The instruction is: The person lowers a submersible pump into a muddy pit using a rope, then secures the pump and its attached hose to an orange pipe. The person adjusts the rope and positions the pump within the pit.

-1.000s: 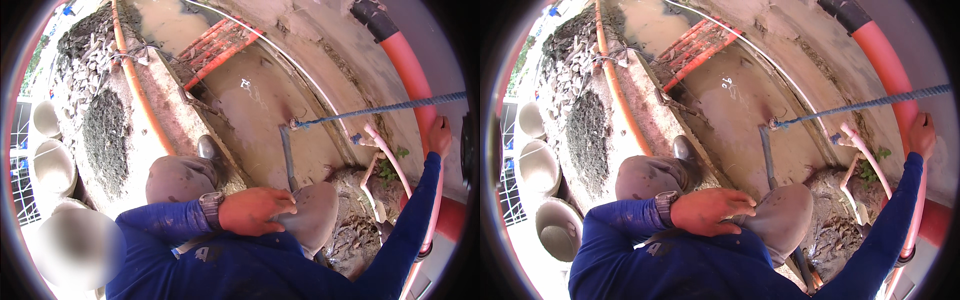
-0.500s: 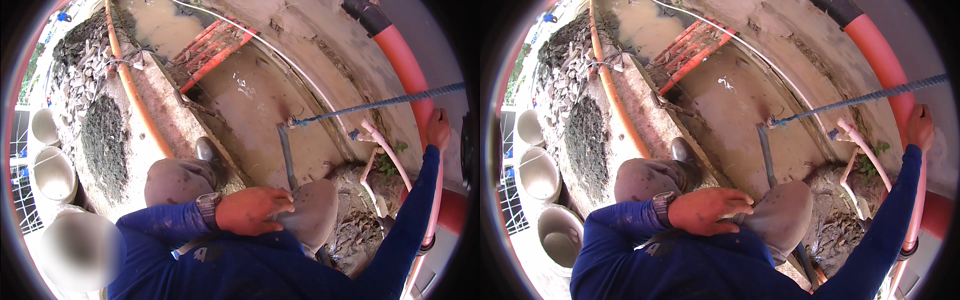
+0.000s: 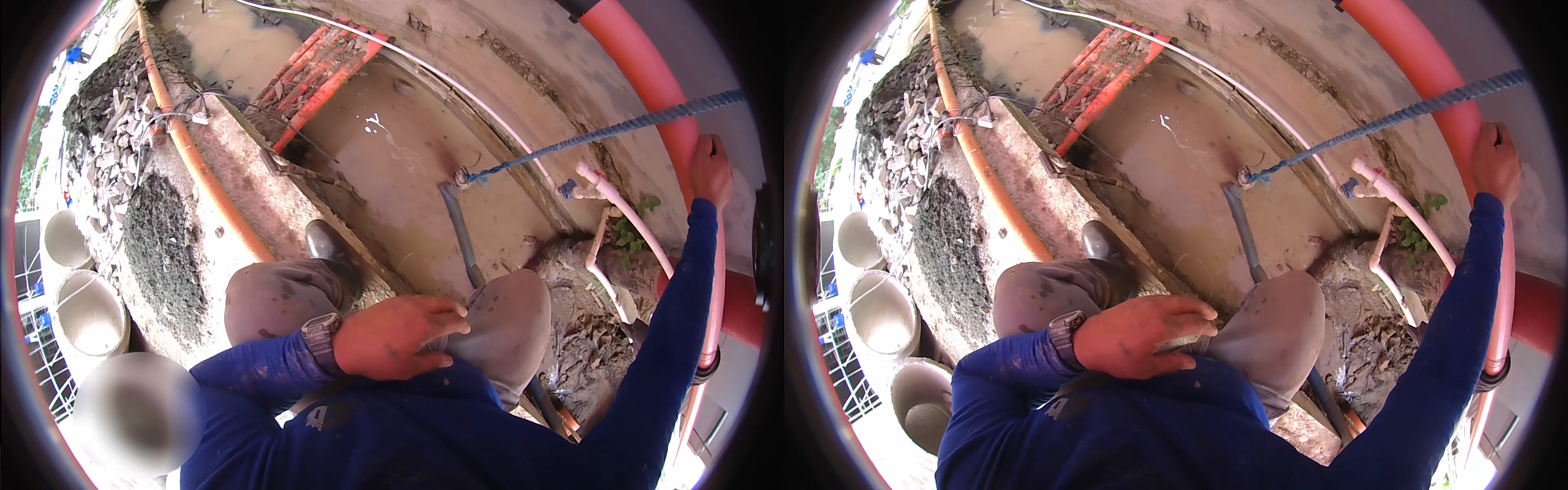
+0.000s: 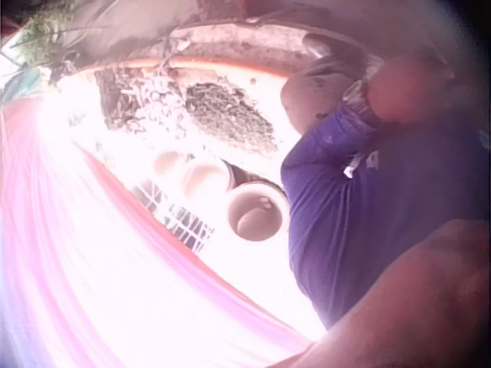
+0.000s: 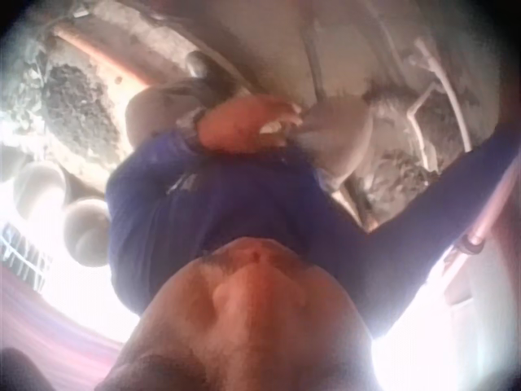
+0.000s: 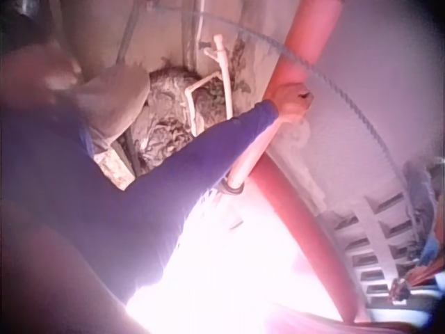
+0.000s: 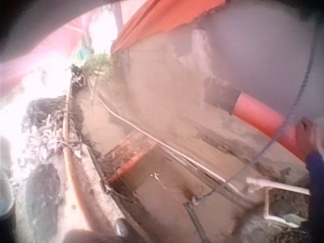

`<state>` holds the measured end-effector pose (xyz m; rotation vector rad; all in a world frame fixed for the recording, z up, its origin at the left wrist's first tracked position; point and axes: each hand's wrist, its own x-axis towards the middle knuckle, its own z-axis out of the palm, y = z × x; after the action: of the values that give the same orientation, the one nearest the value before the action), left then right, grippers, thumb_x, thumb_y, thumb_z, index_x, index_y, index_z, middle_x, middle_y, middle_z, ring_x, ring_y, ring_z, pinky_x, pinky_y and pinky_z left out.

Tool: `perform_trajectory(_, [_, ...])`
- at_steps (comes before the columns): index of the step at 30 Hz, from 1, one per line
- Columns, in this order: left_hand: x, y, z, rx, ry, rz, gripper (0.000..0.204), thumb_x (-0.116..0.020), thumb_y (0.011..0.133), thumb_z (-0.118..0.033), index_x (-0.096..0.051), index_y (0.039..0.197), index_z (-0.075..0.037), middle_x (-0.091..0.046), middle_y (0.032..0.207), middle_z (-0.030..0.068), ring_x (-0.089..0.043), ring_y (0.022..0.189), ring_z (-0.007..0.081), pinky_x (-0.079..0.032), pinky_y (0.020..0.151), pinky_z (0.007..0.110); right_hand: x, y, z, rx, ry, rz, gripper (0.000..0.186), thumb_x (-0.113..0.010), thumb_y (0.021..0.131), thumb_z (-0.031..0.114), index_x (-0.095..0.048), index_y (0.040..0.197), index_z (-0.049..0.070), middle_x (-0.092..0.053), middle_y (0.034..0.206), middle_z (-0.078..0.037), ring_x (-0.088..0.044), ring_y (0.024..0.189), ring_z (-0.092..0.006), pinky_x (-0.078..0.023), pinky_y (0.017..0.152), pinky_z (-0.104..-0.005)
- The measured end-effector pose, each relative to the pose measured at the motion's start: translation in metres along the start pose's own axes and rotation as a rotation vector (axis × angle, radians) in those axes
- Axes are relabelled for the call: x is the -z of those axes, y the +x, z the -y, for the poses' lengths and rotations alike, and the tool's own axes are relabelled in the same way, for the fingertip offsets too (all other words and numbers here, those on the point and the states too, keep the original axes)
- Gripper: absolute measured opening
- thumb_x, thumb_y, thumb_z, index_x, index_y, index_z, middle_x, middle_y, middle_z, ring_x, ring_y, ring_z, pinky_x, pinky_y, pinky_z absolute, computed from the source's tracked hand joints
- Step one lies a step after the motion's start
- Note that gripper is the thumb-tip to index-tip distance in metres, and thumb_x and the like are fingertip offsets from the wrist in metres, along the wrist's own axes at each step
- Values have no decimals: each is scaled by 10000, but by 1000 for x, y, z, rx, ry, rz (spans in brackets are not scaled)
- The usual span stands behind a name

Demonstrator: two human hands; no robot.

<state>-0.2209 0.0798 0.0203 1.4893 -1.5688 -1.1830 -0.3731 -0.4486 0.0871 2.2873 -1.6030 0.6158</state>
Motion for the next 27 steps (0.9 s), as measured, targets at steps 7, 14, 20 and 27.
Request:
perform_trajectory(7, [-1, 3, -1, 20, 3, 21, 542, -753, 825, -182, -557, 1290, 17, -535, 1341, 208, -556, 1209, 390, -479, 1006, 437, -4, 5, -6, 18, 4, -4, 488, -403, 919, 518, -666, 1221, 239, -673, 1217, -137, -608, 1138, -408, -479, 963, -473])
perform_trajectory(14, [-2, 4, 0, 32, 9, 30, 549, -756, 825, -176, -552, 1296, 19, -536, 1341, 209, -551, 1219, 390, -477, 1013, 442, -6, 2, -3, -6, 11, -32, 497, -422, 917, 534, -657, 1253, 254, -672, 1224, -138, -603, 1156, -405, -474, 984, -456])
perform_trajectory(20, [-3, 4, 0, 19, -2, 23, 519, -749, 836, -183, -562, 1277, 17, -535, 1344, 206, -553, 1216, 389, -481, 1007, 442, -10, 6, -9, 3, 1, -48, 490, -430, 917, 533, -660, 1252, 258, -672, 1224, -136, -599, 1163, -407, -474, 984, -464])
perform_trajectory(27, [-9, 0, -3, 9, -21, 5, 485, -739, 845, -188, -575, 1255, 13, -535, 1337, 202, -558, 1203, 388, -484, 998, 445, -4, 4, -7, 1, 6, 21, 484, -428, 914, 525, -665, 1235, 251, -672, 1216, -145, -599, 1158, -413, -474, 977, -473])
